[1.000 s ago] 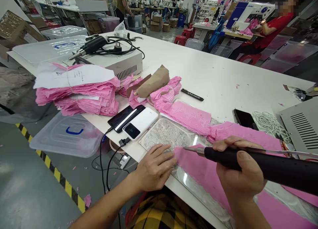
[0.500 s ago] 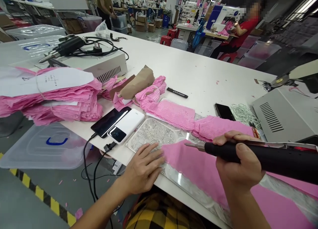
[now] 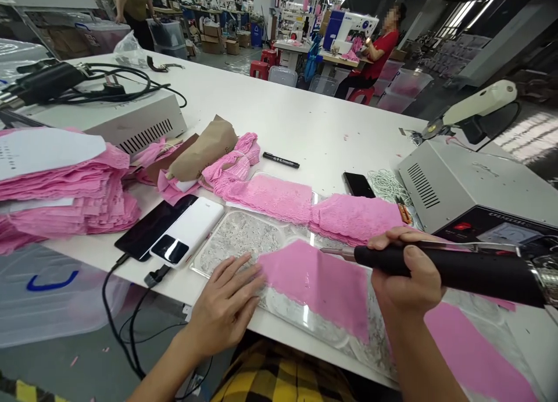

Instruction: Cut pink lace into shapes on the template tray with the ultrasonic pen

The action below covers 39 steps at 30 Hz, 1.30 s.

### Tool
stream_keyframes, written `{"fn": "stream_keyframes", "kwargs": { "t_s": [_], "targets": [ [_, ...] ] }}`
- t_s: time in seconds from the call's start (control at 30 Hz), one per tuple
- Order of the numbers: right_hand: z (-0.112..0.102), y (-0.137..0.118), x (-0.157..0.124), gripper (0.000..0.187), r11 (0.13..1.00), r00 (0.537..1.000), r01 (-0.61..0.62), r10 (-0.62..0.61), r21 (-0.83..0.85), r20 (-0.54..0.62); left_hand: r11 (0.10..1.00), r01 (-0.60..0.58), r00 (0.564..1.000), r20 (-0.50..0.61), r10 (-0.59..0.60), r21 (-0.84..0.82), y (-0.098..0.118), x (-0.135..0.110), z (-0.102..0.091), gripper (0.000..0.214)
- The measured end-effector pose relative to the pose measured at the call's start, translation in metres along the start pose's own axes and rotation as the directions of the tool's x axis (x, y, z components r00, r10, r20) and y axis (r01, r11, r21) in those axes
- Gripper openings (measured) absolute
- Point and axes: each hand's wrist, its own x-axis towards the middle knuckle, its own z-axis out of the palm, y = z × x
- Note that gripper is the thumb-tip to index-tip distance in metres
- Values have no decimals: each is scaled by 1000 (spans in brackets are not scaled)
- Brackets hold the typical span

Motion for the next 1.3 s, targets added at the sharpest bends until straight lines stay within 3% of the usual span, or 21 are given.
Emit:
{"fn": "stream_keyframes", "kwargs": {
  "t_s": [0.53,0.7,1.0,1.3],
  "targets": [
    [1,8,-4,5,1000,996,3,-5,19,88,999,-23,1000,-5,23,26,-2,0,-1,39],
    [0,4,-1,7,999,998,4,-6,39,64,999,-29,1000,-7,29,13,-3,3,0,42],
    [-30,-14,6,10,998,999,41,-43,-56,-31,999,-29,1000,-5,29,19,-4,3,0,45],
    [-28,-8,4,8,998,999,45,-46,-31,-4,999,-28,1000,-2,28,37,-3,4,-1,45]
  ]
}}
